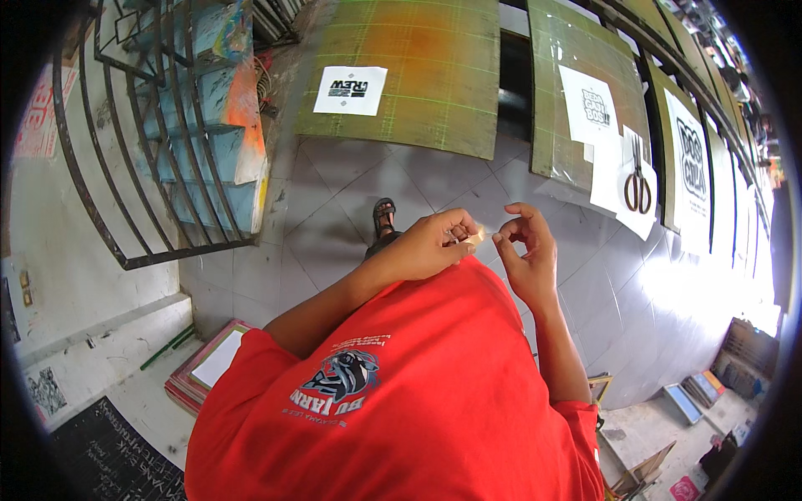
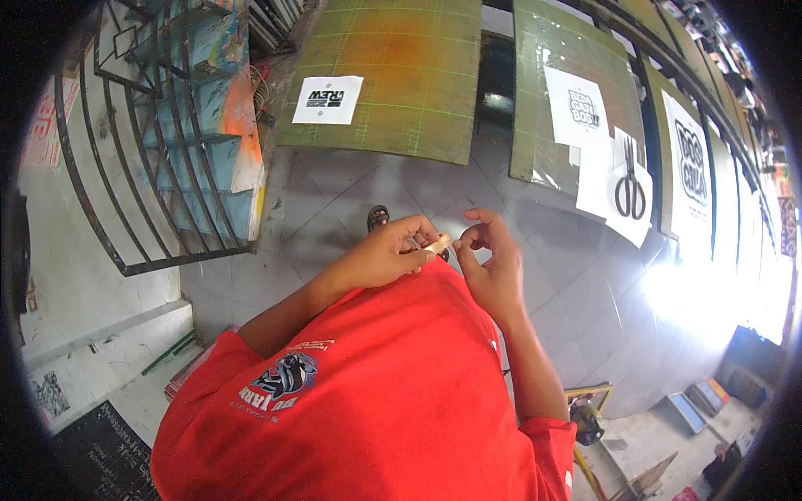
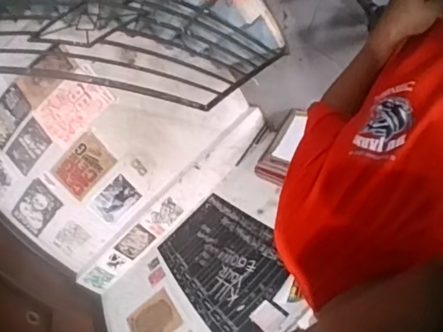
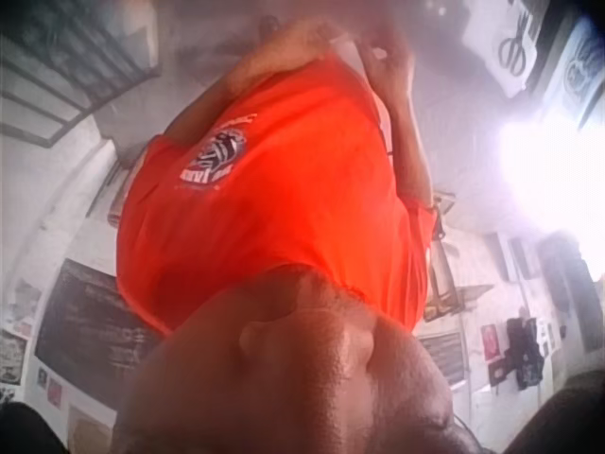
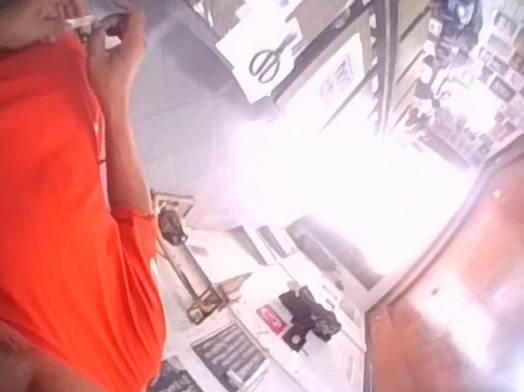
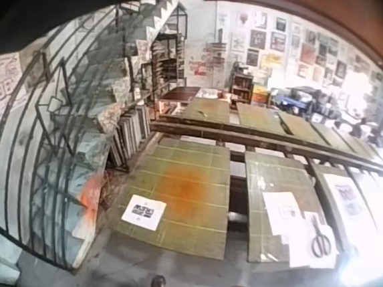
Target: The person prepares screen printing stencils by cutting and applying adhesive tape to align paper templates on a series of printing screens, then lowers each screen to verify the placement.
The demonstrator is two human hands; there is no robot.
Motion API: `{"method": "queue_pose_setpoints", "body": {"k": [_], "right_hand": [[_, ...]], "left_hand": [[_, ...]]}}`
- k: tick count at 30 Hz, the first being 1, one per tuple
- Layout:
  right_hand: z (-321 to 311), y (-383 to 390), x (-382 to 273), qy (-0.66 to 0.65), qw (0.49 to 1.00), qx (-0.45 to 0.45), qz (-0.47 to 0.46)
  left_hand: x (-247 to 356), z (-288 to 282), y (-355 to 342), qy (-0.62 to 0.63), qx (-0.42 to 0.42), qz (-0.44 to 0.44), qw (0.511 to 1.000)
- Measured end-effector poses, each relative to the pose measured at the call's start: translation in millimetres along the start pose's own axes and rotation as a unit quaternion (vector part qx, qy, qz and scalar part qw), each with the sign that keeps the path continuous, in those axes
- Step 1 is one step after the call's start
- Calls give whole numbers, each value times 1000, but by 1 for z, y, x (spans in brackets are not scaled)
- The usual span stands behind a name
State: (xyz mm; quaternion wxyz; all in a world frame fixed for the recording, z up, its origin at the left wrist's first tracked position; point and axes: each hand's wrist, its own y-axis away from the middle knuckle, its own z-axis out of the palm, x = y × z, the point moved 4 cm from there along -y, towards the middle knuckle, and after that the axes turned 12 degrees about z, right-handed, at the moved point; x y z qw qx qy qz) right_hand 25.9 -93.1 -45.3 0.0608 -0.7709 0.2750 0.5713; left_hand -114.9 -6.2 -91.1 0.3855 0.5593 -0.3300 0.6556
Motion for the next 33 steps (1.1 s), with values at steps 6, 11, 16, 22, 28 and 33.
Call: {"method": "queue_pose_setpoints", "body": {"k": [6,11,16,22,28,33], "right_hand": [[14,-8,-37,49,996,19,-68],[17,-1,-86,81,968,92,-217],[20,6,-132,102,927,133,-334],[13,41,-193,-6,848,132,-514],[36,-16,-194,-9,958,155,-243],[56,-45,-148,-162,972,162,-61]], "left_hand": [[35,-28,9,-70,11,-82,994],[81,-52,11,-155,60,81,983],[166,-71,16,-305,39,188,933],[268,-79,32,-345,35,155,925],[252,-120,-16,-405,-30,296,864],[216,-135,-51,-388,-93,237,886]]}}
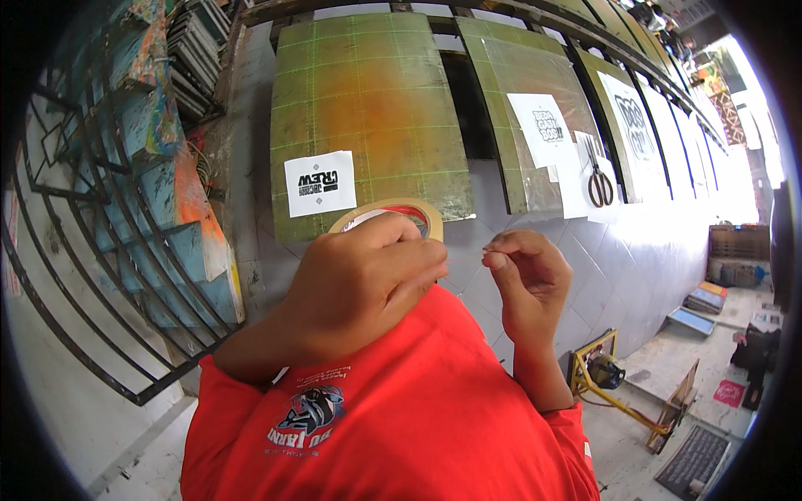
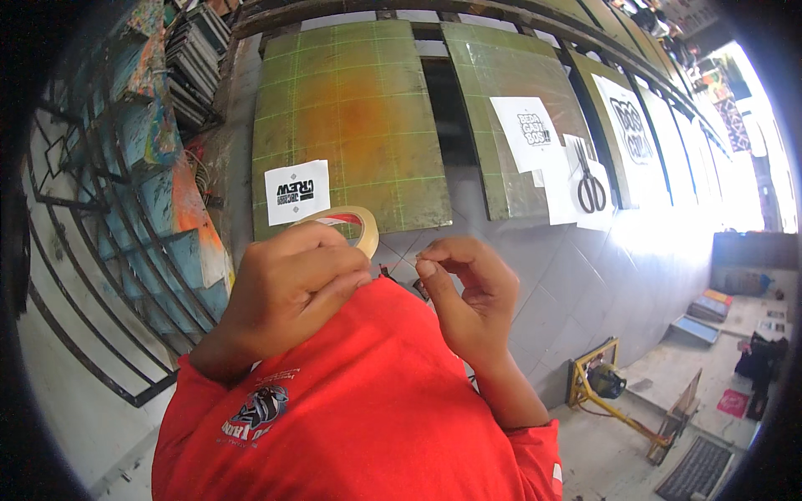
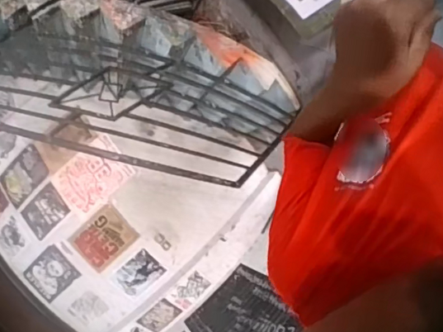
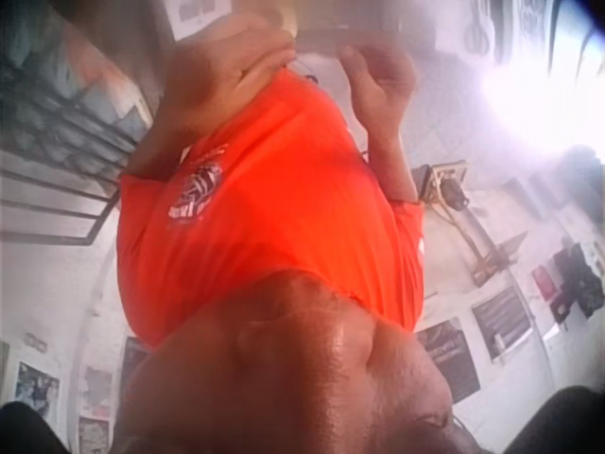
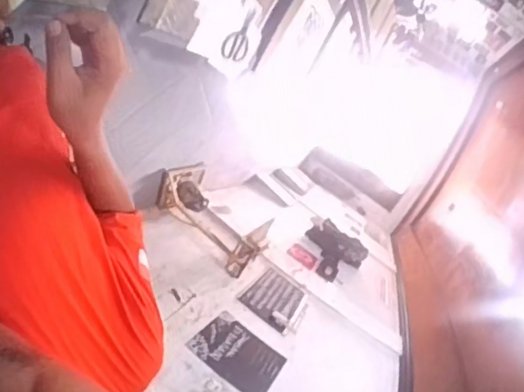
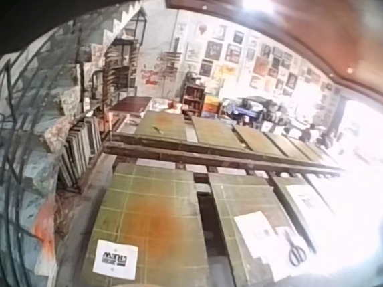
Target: The person prepares screen printing stencils by cutting and applying adhesive tape to align paper templates on a series of printing screens, then lowers each screen to verify the placement.
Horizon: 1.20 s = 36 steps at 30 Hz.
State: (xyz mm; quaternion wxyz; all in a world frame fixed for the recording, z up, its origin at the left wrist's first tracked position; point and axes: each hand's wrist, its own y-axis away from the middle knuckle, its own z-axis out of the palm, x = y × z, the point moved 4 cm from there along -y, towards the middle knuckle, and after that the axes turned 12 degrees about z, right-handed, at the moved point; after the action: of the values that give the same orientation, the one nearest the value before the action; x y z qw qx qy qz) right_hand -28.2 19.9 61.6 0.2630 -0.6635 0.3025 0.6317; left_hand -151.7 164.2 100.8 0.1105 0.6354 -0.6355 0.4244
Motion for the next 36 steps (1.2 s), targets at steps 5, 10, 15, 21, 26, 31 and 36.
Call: {"method": "queue_pose_setpoints", "body": {"k": [5,10,15,21,26,31,36], "right_hand": [[5,-4,17,10,998,38,55],[-6,-11,23,-33,994,44,96],[-28,-8,-11,32,993,88,-68],[-74,10,-86,112,952,69,-276],[-98,11,-120,-22,924,80,-373],[-135,-7,-112,-66,909,42,-410],[-161,-22,-109,-87,910,7,-405]], "left_hand": [[-31,13,-11,35,-5,13,999],[-42,26,-27,39,-63,-19,997],[-23,32,-46,82,9,40,996],[64,-3,-69,68,-32,48,996],[118,23,-88,-31,180,67,981],[103,43,-124,93,142,93,981],[104,63,-140,108,151,103,977]]}}
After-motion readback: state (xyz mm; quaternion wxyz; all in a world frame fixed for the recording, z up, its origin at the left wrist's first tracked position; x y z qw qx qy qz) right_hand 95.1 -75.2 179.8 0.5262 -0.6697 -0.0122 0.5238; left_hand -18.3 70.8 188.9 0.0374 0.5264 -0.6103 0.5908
